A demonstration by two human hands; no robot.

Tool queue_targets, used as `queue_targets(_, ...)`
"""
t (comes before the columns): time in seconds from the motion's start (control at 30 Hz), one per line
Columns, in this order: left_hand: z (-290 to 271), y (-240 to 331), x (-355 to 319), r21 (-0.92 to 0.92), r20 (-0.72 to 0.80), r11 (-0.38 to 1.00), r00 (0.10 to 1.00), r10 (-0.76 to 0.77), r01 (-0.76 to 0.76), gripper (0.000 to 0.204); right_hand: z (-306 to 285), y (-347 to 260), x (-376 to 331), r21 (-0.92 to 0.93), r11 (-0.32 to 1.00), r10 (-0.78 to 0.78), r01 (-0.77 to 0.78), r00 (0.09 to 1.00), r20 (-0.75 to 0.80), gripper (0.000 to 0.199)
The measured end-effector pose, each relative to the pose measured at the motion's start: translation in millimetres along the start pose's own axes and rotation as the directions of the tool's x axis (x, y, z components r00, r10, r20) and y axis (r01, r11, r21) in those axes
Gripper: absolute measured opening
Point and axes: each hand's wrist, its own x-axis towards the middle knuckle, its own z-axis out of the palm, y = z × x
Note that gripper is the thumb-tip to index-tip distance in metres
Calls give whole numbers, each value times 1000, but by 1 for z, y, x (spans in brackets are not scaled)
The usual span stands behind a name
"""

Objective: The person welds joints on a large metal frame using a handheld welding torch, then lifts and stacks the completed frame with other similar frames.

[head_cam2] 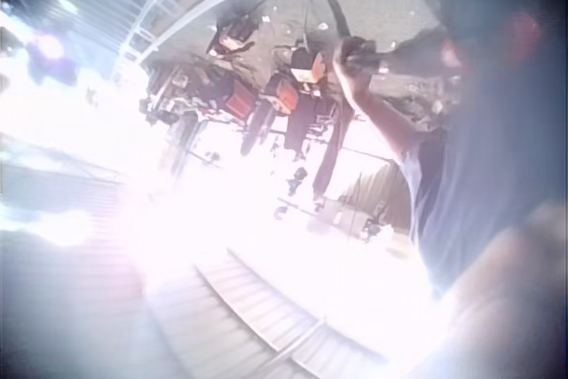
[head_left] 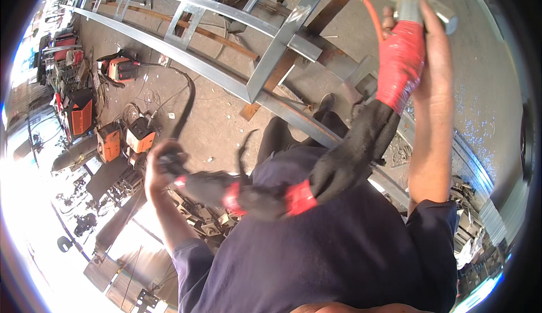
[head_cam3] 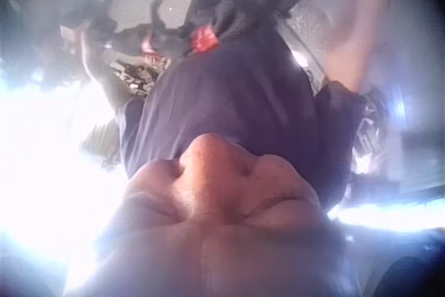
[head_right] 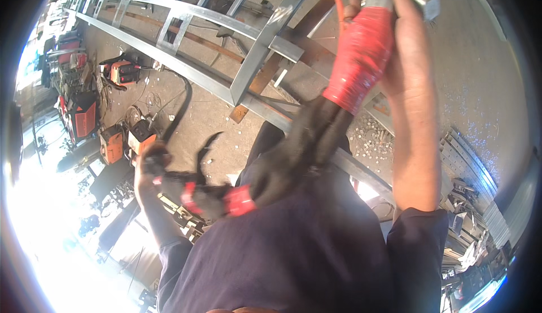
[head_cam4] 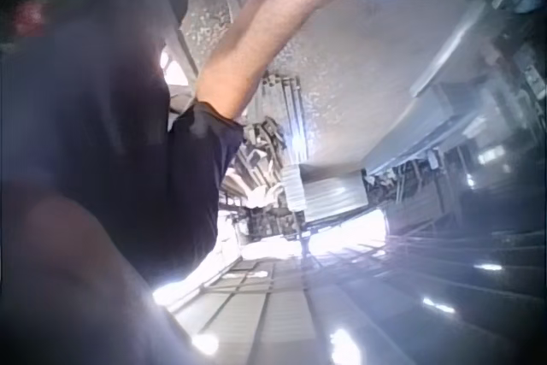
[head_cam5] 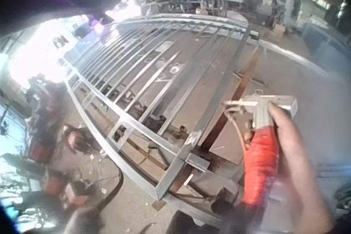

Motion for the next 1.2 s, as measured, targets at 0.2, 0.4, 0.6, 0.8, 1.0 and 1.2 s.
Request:
queue_targets(0.2,77,-104,83,512,526,682,819,231,-522,20,28,5,-58,-298,855,-437,424,899,27,43)
queue_targets(0.4,128,-202,117,529,687,493,689,230,-691,35,75,96,-133,-697,646,-330,311,937,111,46)
queue_targets(0.6,129,-277,86,498,863,283,499,-75,-820,22,90,219,-169,-846,513,-249,142,968,11,44)
queue_targets(0.8,108,-342,70,513,858,279,495,-140,-811,24,91,270,-171,-860,510,-153,14,985,-74,47)
queue_targets(1.0,101,-344,61,513,847,287,422,-322,-809,29,94,288,-175,-869,495,-168,12,982,-82,46)
queue_targets(1.2,99,-333,59,489,858,275,401,-319,-828,28,94,292,-177,-890,444,-149,-102,971,-185,41)
